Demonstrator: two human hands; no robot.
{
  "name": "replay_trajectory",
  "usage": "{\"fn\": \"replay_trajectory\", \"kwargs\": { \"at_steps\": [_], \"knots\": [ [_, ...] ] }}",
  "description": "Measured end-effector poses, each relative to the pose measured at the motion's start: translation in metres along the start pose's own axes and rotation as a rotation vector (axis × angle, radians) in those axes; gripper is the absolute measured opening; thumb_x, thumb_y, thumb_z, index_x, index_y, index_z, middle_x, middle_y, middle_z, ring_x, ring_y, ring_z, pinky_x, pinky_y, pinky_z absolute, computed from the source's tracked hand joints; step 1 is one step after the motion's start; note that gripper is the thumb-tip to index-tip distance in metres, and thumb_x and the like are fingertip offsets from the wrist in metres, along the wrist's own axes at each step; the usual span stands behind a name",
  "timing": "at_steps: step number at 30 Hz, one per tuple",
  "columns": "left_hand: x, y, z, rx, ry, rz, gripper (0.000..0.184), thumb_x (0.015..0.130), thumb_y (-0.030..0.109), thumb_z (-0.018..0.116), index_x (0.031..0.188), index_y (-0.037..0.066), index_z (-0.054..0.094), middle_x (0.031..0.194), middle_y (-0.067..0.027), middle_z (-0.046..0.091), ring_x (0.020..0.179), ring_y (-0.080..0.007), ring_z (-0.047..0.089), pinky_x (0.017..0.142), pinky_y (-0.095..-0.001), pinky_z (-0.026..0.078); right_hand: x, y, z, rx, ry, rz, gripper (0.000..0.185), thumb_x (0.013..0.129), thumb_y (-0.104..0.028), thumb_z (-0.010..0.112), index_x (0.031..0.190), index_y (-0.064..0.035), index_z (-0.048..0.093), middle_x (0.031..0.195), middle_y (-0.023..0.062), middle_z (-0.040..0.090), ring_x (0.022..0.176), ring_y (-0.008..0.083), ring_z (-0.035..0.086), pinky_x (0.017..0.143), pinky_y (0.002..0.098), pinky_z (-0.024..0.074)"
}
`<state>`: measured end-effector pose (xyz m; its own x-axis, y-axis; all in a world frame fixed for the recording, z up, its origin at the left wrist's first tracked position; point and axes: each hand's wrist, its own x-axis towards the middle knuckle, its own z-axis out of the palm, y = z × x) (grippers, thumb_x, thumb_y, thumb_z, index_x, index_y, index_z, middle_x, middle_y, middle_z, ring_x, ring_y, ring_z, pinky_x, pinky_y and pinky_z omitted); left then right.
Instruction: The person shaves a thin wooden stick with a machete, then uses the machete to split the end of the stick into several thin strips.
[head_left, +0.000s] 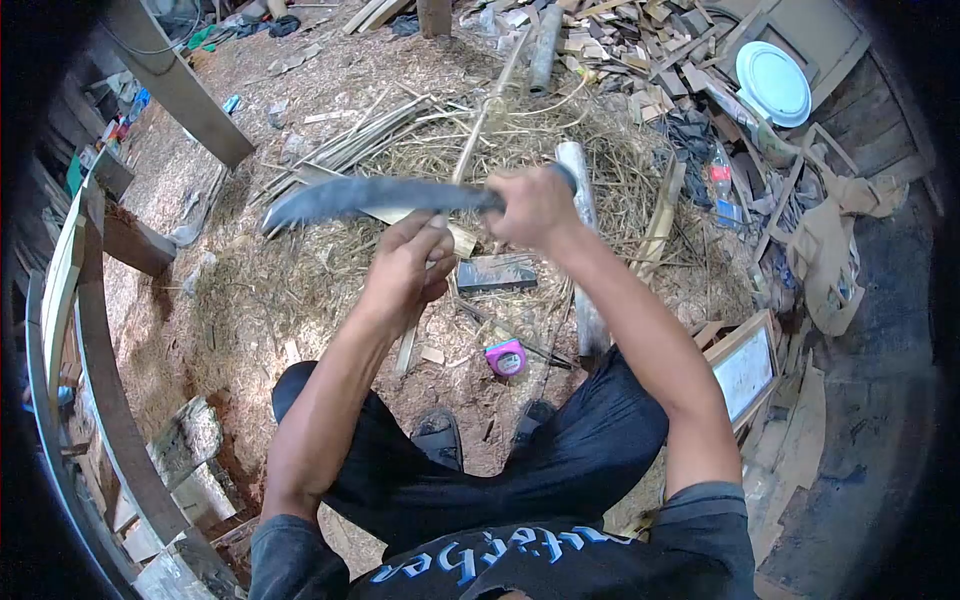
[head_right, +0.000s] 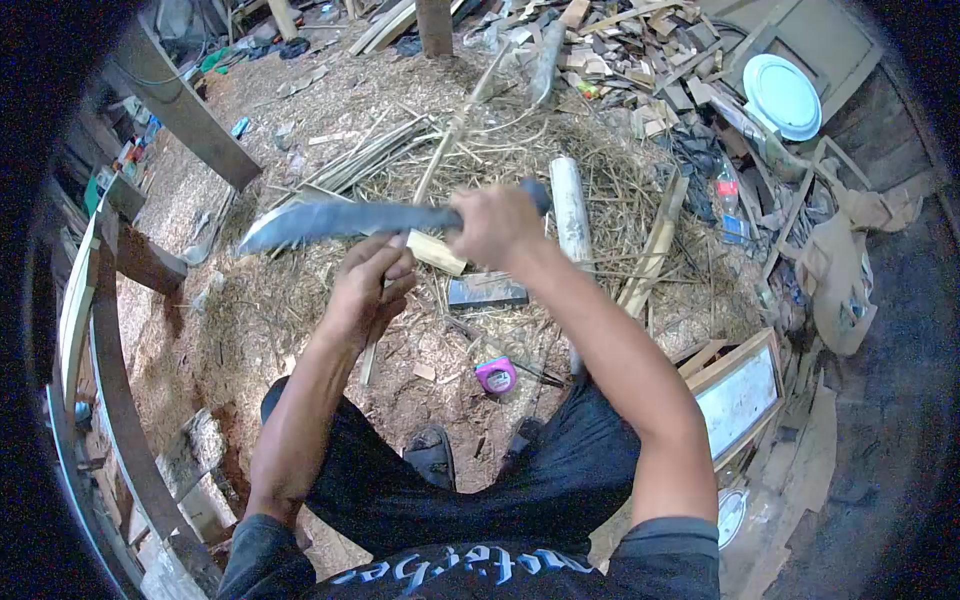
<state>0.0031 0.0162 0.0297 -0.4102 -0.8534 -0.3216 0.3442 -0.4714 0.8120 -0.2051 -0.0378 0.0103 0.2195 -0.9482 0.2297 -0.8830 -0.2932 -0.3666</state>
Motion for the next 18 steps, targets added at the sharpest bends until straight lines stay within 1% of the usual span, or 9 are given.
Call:
{"fn": "replay_trajectory", "kwargs": {
  "at_steps": [1, 2, 7, 9, 11, 13, 15, 17, 18],
  "knots": [
    [-0.003, 0.001, -0.001, 0.025, 0.003, 0.007, 0.051, 0.101, 0.019, 0.047, 0.149, 0.013, 0.033, 0.067, 0.0071, 0.035, 0.048, -0.0026, 0.030, 0.037, -0.0172, 0.021, 0.005, -0.001, -0.006, 0.026, 0.094, -0.023, 0.023, 0.083, -0.032, 0.062, 0.083, -0.0107, 0.070, 0.060, 0.0103, 0.064, 0.057, 0.0225, 0.065, 0.057, 0.0387, 0.0526],
    [-0.007, 0.003, -0.003, 0.059, -0.017, 0.024, 0.051, 0.100, 0.019, 0.047, 0.149, 0.012, 0.033, 0.067, 0.0073, 0.036, 0.048, -0.0026, 0.031, 0.039, -0.0173, 0.023, 0.015, 0.006, -0.027, 0.095, -0.061, 0.338, 0.026, 0.083, -0.033, 0.061, 0.086, -0.0087, 0.071, 0.064, 0.0134, 0.065, 0.061, 0.0262, 0.066, 0.058, 0.0398, 0.0528],
    [0.011, -0.011, -0.004, 0.029, -0.042, 0.000, 0.051, 0.100, 0.020, 0.049, 0.148, 0.011, 0.035, 0.068, 0.0068, 0.038, 0.052, -0.0033, 0.035, 0.042, -0.0183, 0.026, -0.005, -0.012, 0.011, 0.191, -0.077, 0.232, 0.029, 0.083, -0.032, 0.060, 0.080, -0.0038, 0.067, 0.069, 0.0174, 0.066, 0.064, 0.0283, 0.068, 0.065, 0.0446, 0.0546],
    [0.015, -0.009, -0.004, 0.067, 0.080, -0.039, 0.054, 0.099, 0.022, 0.051, 0.149, 0.011, 0.034, 0.069, 0.0067, 0.039, 0.053, -0.0034, 0.036, 0.042, -0.0184, 0.026, -0.009, -0.029, 0.012, -0.056, 0.010, -0.170, 0.028, 0.082, -0.032, 0.061, 0.076, -0.0047, 0.065, 0.066, 0.0165, 0.066, 0.063, 0.0286, 0.068, 0.065, 0.0465, 0.0548],
    [0.005, -0.006, -0.006, 0.075, 0.049, -0.014, 0.053, 0.098, 0.022, 0.052, 0.148, 0.011, 0.036, 0.069, 0.0065, 0.040, 0.053, -0.0035, 0.036, 0.042, -0.0183, 0.026, 0.000, -0.023, 0.004, -0.011, 0.010, -0.096, 0.019, 0.077, -0.027, 0.065, 0.073, -0.0079, 0.066, 0.063, 0.0130, 0.065, 0.062, 0.0314, 0.067, 0.061, 0.0417, 0.0539],
    [-0.005, -0.004, -0.003, 0.071, -0.030, 0.035, 0.052, 0.098, 0.022, 0.052, 0.147, 0.011, 0.038, 0.070, 0.0061, 0.041, 0.053, -0.0038, 0.036, 0.042, -0.0182, 0.025, 0.011, -0.006, -0.017, 0.018, -0.001, 0.199, 0.020, 0.073, -0.027, 0.066, 0.067, -0.0090, 0.061, 0.060, 0.0139, 0.062, 0.060, 0.0330, 0.065, 0.059, 0.0435, 0.0529],
    [-0.002, -0.004, -0.007, 0.080, -0.039, 0.042, 0.051, 0.098, 0.020, 0.052, 0.147, 0.012, 0.039, 0.070, 0.0060, 0.041, 0.052, -0.0039, 0.036, 0.042, -0.0176, 0.024, 0.007, -0.001, -0.005, -0.009, 0.099, 0.206, 0.020, 0.075, -0.028, 0.065, 0.067, -0.0102, 0.061, 0.058, 0.0129, 0.062, 0.059, 0.0325, 0.065, 0.059, 0.0432, 0.0526],
    [0.012, -0.008, -0.012, 0.013, 0.016, 0.006, 0.051, 0.098, 0.018, 0.052, 0.147, 0.012, 0.038, 0.070, 0.0061, 0.041, 0.052, -0.0034, 0.035, 0.042, -0.0172, 0.025, -0.007, -0.020, 0.010, -0.020, 0.010, -0.094, 0.023, 0.079, -0.031, 0.063, 0.073, -0.0093, 0.067, 0.062, 0.0141, 0.065, 0.058, 0.0319, 0.066, 0.059, 0.0422, 0.0530],
    [0.005, -0.005, -0.006, 0.093, 0.041, 0.050, 0.050, 0.098, 0.016, 0.051, 0.146, 0.012, 0.039, 0.071, 0.0058, 0.042, 0.051, -0.0029, 0.034, 0.042, -0.0170, 0.025, -0.010, -0.024, 0.012, -0.035, 0.024, -0.237, 0.028, 0.079, -0.035, 0.064, 0.079, -0.0074, 0.069, 0.064, 0.0174, 0.066, 0.064, 0.0333, 0.068, 0.065, 0.0446, 0.0546]
  ]
}}
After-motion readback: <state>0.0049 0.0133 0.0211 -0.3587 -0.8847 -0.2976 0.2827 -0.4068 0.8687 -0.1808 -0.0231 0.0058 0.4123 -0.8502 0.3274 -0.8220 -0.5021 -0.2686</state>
